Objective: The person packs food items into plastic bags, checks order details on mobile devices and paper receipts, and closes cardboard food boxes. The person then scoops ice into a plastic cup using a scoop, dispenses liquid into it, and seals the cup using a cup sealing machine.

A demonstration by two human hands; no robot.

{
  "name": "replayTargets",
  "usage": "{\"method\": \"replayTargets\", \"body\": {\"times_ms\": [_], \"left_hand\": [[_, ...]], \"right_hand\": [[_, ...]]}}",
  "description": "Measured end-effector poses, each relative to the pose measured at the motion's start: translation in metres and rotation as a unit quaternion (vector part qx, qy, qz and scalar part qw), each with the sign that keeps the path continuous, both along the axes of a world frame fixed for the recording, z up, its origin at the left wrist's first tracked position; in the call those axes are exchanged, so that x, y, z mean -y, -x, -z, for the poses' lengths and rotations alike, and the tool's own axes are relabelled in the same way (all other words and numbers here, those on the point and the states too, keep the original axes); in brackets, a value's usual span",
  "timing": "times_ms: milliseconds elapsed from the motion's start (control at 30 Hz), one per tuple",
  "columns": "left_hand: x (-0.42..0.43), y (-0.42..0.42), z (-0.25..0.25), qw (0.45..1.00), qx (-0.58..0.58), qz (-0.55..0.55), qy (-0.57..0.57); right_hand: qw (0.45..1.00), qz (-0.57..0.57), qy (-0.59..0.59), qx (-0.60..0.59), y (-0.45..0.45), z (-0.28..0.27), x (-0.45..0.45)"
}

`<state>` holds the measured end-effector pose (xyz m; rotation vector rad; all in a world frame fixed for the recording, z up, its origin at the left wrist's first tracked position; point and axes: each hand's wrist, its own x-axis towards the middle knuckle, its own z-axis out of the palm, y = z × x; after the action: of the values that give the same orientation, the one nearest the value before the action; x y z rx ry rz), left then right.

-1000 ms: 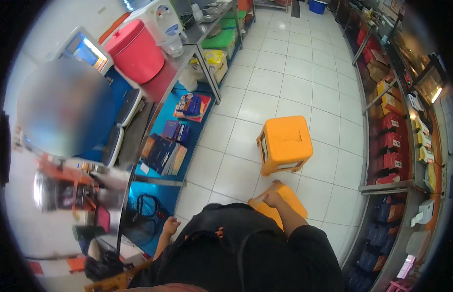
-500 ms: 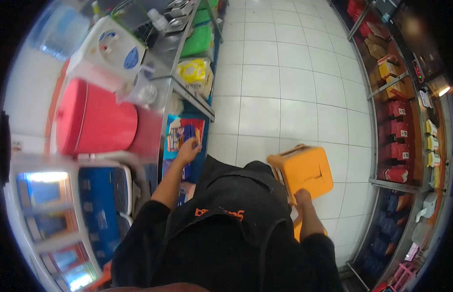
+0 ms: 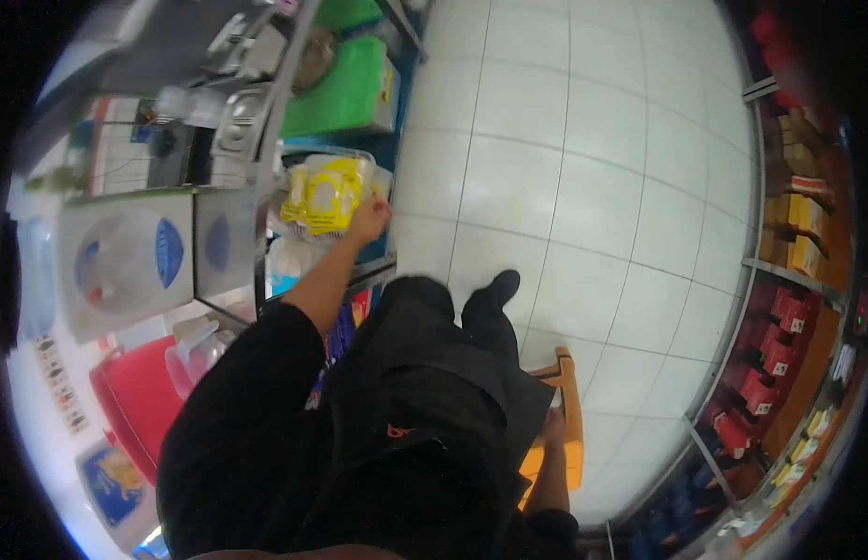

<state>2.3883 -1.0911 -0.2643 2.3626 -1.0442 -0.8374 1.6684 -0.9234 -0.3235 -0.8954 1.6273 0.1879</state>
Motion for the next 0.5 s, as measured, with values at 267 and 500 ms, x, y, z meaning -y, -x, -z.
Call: {"method": "replayTargets", "body": {"times_ms": [267, 500], "left_hand": [[0.21, -0.259, 0.105, 0.958, 0.221, -0.164, -0.08], [0.345, -0.45, 0.12, 0.826, 0.398, -0.387, -0.097]], "right_hand": [[0.955, 0.291, 0.049, 0.034, -0.102, -0.082, 0.199], [0.913, -0.38, -0.119, -0.094, -0.175, -0.129, 0.222]]}}
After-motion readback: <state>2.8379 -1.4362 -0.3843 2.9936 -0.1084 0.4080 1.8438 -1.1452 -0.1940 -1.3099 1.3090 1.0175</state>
